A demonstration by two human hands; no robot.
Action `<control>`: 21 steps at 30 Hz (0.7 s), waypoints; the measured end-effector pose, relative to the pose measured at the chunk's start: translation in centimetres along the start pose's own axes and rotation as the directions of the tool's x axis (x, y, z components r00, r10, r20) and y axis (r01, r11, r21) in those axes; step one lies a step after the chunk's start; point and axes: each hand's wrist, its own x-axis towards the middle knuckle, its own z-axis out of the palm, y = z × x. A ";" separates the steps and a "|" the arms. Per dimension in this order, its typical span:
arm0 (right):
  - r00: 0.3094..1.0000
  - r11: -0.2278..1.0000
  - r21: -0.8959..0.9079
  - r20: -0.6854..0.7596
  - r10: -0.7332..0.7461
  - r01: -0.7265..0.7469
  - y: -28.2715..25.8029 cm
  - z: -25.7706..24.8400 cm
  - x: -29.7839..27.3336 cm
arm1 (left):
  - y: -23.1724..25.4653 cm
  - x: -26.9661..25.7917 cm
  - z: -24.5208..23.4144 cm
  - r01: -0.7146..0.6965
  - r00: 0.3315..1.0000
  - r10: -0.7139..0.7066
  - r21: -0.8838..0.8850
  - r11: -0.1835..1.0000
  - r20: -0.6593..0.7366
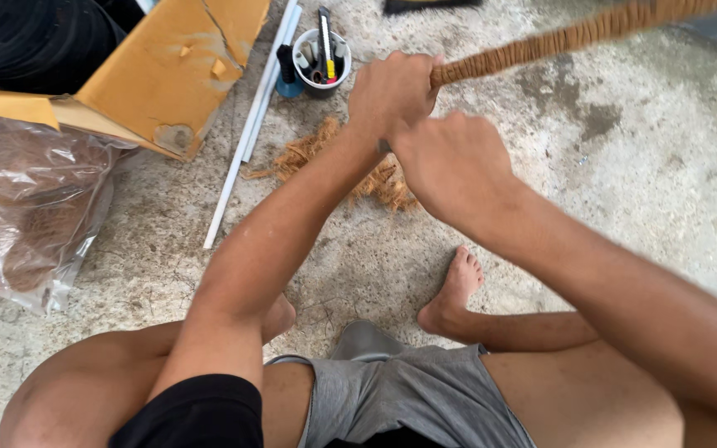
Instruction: The person sits on the floor and wraps a brown rope around a long white plastic tube. They use a utility knife to cut the rope and trim the end of the tube. The person continues wrapping the rope tightly along the length of the tube.
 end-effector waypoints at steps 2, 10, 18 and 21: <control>0.999 0.998 -0.054 0.040 -0.036 0.038 0.7 -2.2 0.6 | 0.8 -0.5 0.1 -0.078 0.992 0.071 0.064 0.995 0.107; 0.938 0.973 0.137 0.319 0.135 -0.186 8.3 -4.5 1.9 | 2.9 -5.6 -0.7 -0.602 0.798 0.584 0.211 0.770 0.147; 0.823 0.663 0.568 0.552 0.134 -0.489 9.1 -0.6 -1.2 | 3.1 -7.4 -3.8 -0.727 0.680 0.733 0.112 0.677 -0.010; 0.802 0.455 0.682 0.581 0.138 -0.572 8.2 1.9 -2.4 | 2.1 -7.7 -3.4 -0.754 0.648 0.758 0.083 0.652 -0.066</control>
